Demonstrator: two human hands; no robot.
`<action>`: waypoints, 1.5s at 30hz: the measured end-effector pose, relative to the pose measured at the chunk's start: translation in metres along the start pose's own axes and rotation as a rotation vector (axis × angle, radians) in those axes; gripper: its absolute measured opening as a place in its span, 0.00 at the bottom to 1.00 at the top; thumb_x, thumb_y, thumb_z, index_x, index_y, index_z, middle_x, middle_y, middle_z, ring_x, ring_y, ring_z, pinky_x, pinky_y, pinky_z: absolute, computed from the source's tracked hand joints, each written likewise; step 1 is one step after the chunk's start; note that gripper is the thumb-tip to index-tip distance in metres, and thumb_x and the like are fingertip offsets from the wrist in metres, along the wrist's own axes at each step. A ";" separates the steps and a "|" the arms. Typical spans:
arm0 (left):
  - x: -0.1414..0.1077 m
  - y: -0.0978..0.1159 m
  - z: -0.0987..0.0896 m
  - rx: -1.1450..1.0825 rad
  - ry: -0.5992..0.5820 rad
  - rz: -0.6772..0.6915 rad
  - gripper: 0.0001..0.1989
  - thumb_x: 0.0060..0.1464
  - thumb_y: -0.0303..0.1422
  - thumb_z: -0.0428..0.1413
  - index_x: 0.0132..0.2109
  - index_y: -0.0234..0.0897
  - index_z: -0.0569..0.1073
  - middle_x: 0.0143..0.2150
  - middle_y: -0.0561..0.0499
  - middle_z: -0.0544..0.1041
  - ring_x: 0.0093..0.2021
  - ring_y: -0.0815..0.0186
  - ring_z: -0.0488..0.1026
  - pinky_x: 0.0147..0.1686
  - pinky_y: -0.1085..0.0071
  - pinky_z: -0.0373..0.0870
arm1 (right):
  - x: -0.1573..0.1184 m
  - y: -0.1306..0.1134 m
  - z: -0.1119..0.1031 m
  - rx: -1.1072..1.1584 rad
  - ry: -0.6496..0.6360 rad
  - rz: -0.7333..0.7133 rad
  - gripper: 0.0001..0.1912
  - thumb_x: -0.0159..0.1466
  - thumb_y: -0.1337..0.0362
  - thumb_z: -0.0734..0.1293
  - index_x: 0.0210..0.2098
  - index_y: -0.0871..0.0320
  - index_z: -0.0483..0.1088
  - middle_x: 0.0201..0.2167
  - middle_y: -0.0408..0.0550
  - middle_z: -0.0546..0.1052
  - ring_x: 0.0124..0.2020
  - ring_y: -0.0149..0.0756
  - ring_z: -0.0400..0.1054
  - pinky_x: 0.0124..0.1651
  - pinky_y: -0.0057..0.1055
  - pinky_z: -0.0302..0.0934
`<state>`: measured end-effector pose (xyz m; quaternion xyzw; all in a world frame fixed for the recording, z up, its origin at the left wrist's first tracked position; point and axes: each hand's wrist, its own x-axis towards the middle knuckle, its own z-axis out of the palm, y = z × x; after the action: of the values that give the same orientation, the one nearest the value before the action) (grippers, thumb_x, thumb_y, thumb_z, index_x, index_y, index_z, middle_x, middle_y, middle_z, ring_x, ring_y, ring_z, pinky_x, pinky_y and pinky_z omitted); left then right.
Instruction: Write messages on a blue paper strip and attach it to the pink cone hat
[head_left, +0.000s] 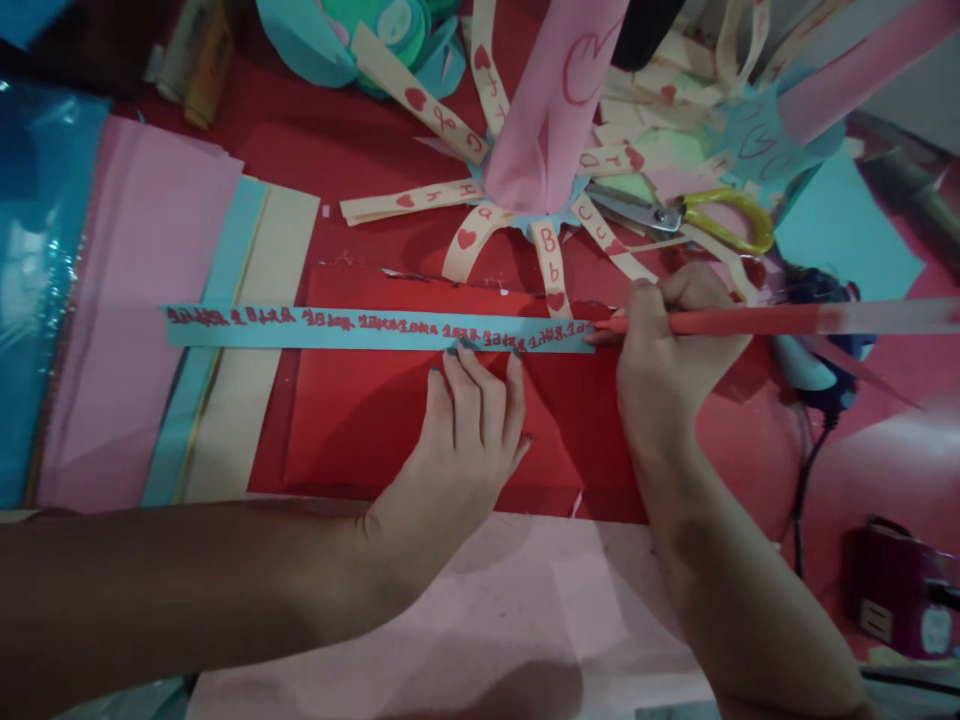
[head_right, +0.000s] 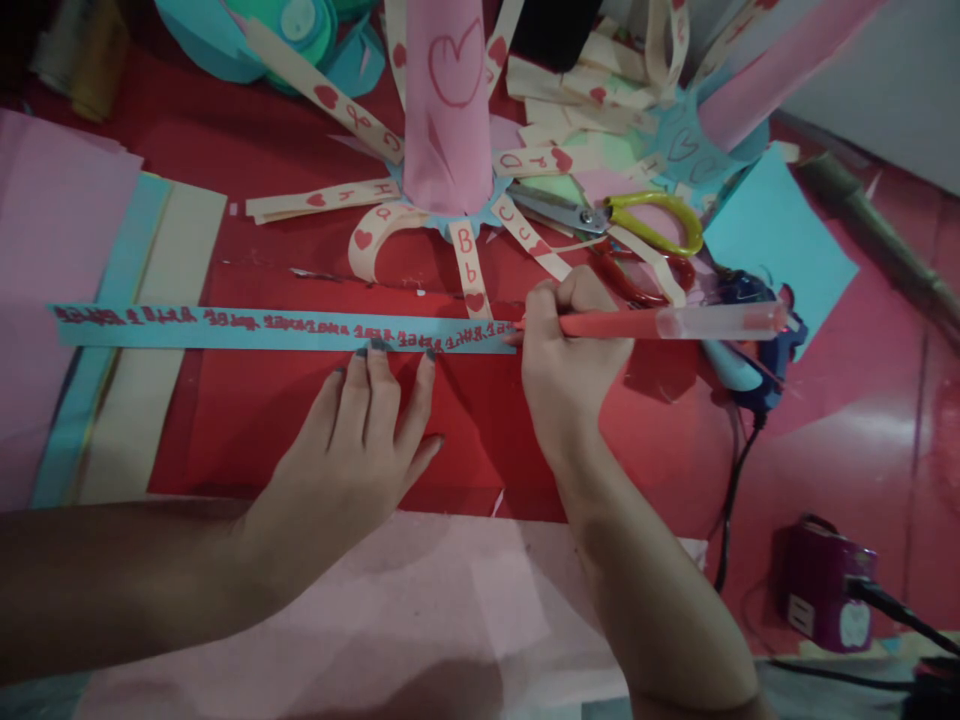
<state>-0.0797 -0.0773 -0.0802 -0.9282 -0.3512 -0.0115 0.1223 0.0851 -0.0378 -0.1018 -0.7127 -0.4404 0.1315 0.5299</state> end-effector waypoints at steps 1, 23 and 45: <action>0.000 0.000 0.000 -0.006 -0.001 -0.003 0.25 0.60 0.34 0.46 0.57 0.16 0.64 0.48 0.25 0.73 0.47 0.46 0.73 0.43 0.57 0.72 | 0.000 -0.001 0.000 -0.008 -0.004 -0.019 0.18 0.56 0.70 0.61 0.15 0.55 0.49 0.14 0.34 0.51 0.14 0.24 0.55 0.16 0.24 0.55; 0.000 0.000 0.001 0.171 -0.020 0.043 0.26 0.61 0.37 0.43 0.57 0.16 0.63 0.47 0.27 0.74 0.46 0.49 0.74 0.43 0.61 0.72 | -0.001 0.003 0.000 -0.072 0.005 -0.071 0.17 0.56 0.70 0.60 0.17 0.55 0.47 0.15 0.34 0.49 0.14 0.22 0.52 0.17 0.21 0.56; -0.001 0.001 0.002 0.149 -0.024 0.027 0.26 0.61 0.36 0.42 0.58 0.16 0.62 0.48 0.26 0.73 0.46 0.48 0.74 0.44 0.60 0.71 | 0.002 -0.003 0.000 -0.087 0.079 -0.171 0.14 0.59 0.59 0.65 0.21 0.54 0.58 0.17 0.36 0.62 0.19 0.28 0.61 0.25 0.30 0.58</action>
<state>-0.0794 -0.0783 -0.0821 -0.9212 -0.3401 0.0275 0.1869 0.0849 -0.0356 -0.0991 -0.6996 -0.4836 0.0386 0.5246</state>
